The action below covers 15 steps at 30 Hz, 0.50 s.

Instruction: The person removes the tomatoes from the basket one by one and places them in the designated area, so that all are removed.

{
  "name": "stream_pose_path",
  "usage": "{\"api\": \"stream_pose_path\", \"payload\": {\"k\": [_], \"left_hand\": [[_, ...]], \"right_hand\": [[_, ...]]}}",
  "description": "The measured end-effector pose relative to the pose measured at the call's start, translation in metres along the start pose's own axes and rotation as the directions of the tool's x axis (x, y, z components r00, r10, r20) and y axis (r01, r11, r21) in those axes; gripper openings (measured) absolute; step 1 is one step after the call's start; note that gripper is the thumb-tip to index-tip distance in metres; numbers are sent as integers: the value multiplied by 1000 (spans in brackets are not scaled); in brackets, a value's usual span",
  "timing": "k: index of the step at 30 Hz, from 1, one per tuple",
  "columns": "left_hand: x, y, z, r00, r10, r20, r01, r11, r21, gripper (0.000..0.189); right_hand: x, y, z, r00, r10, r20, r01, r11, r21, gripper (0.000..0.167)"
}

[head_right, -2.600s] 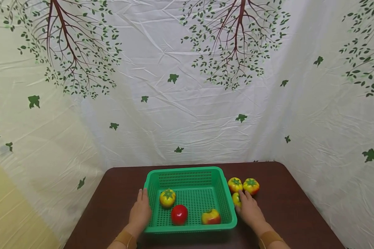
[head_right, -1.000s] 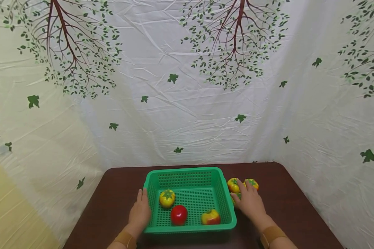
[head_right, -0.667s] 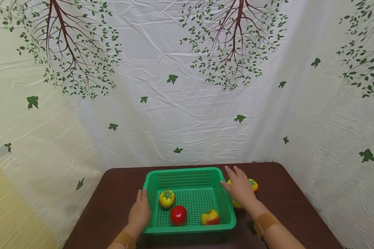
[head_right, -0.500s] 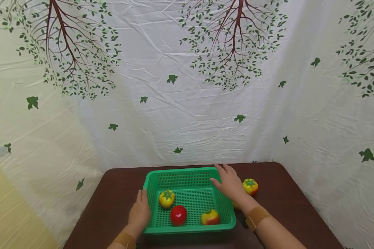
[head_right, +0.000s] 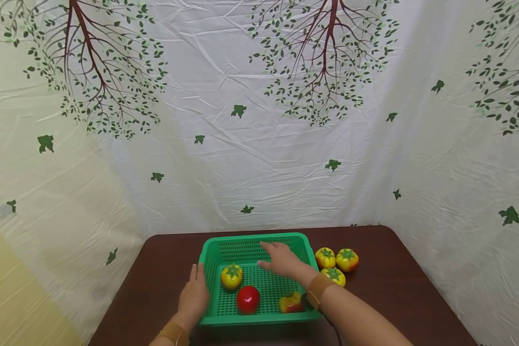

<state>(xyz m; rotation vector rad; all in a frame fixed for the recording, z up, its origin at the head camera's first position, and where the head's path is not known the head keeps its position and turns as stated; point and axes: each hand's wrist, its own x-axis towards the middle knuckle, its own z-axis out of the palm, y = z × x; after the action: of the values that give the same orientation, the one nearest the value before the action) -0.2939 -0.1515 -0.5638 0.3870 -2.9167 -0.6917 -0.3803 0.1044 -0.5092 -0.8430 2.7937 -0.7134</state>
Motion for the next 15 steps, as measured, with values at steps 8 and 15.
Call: {"api": "stream_pose_path", "payload": {"k": [8, 15], "left_hand": [[2, 1, 1, 1000, -17, 12, 16, 1000, 19, 56], [3, 0, 2, 1000, -4, -13, 4, 1000, 17, 57]], "right_hand": [[7, -17, 24, 974, -7, 224, 12, 1000, -21, 67], [11, -22, 33, 941, 28, 336, -16, 999, -39, 67]]}}
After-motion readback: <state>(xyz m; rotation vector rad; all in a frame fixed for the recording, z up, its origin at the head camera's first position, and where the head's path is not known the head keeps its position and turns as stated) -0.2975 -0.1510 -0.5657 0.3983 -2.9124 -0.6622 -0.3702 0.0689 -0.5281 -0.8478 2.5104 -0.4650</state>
